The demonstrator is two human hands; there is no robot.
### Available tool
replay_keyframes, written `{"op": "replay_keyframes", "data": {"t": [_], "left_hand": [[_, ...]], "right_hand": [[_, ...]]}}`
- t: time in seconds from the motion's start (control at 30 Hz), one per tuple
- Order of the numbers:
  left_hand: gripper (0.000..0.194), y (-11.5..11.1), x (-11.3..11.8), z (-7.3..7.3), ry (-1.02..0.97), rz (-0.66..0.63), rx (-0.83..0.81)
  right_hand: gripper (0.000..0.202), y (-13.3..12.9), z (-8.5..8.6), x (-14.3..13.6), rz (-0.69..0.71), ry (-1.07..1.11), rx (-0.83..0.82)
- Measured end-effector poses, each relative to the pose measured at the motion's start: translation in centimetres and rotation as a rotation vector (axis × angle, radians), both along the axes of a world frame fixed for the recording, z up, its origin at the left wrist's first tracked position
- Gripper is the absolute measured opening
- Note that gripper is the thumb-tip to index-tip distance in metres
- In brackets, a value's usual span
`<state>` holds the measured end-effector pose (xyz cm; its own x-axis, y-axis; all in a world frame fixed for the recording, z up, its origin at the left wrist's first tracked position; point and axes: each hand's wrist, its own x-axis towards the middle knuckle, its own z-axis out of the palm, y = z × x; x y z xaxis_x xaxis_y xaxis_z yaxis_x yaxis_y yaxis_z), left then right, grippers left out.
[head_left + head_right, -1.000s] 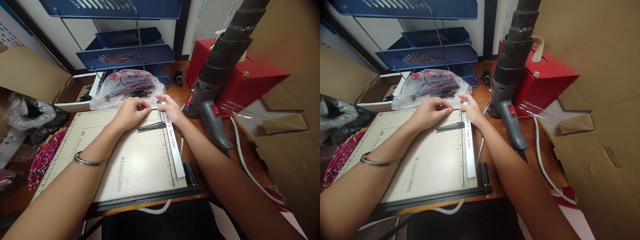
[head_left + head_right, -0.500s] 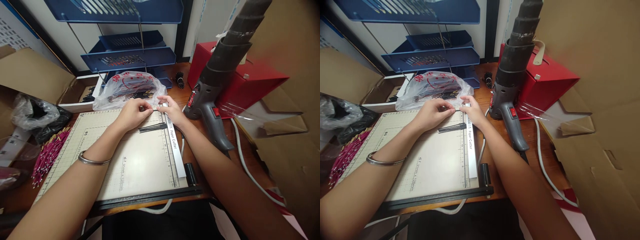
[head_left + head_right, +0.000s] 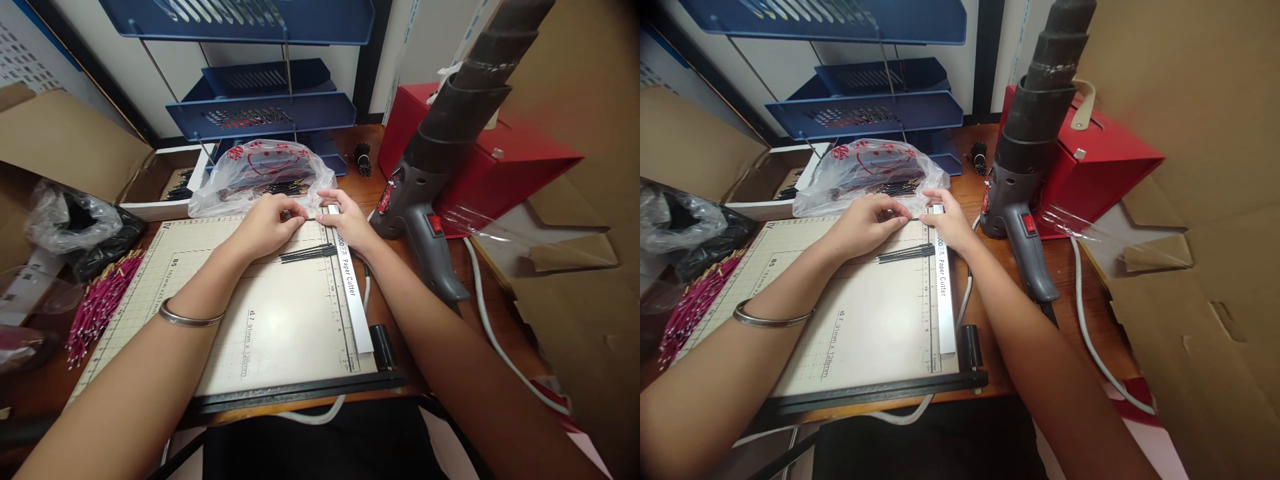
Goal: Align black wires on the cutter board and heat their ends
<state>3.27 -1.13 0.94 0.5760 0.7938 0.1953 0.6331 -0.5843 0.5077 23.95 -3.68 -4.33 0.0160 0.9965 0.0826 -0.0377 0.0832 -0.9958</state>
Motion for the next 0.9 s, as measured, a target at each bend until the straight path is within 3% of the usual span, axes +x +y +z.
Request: {"op": "replay_keyframes", "data": {"t": [0.33, 0.9], "left_hand": [[0.028, 0.25, 0.06, -0.15, 0.051, -0.062, 0.093], [0.023, -0.1, 0.35, -0.32, 0.007, 0.014, 0.072]], "right_hand": [[0.056, 0.16, -0.12, -0.02, 0.001, -0.004, 0.025], [0.051, 0.45, -0.54, 0.01, -0.018, -0.016, 0.032]]}}
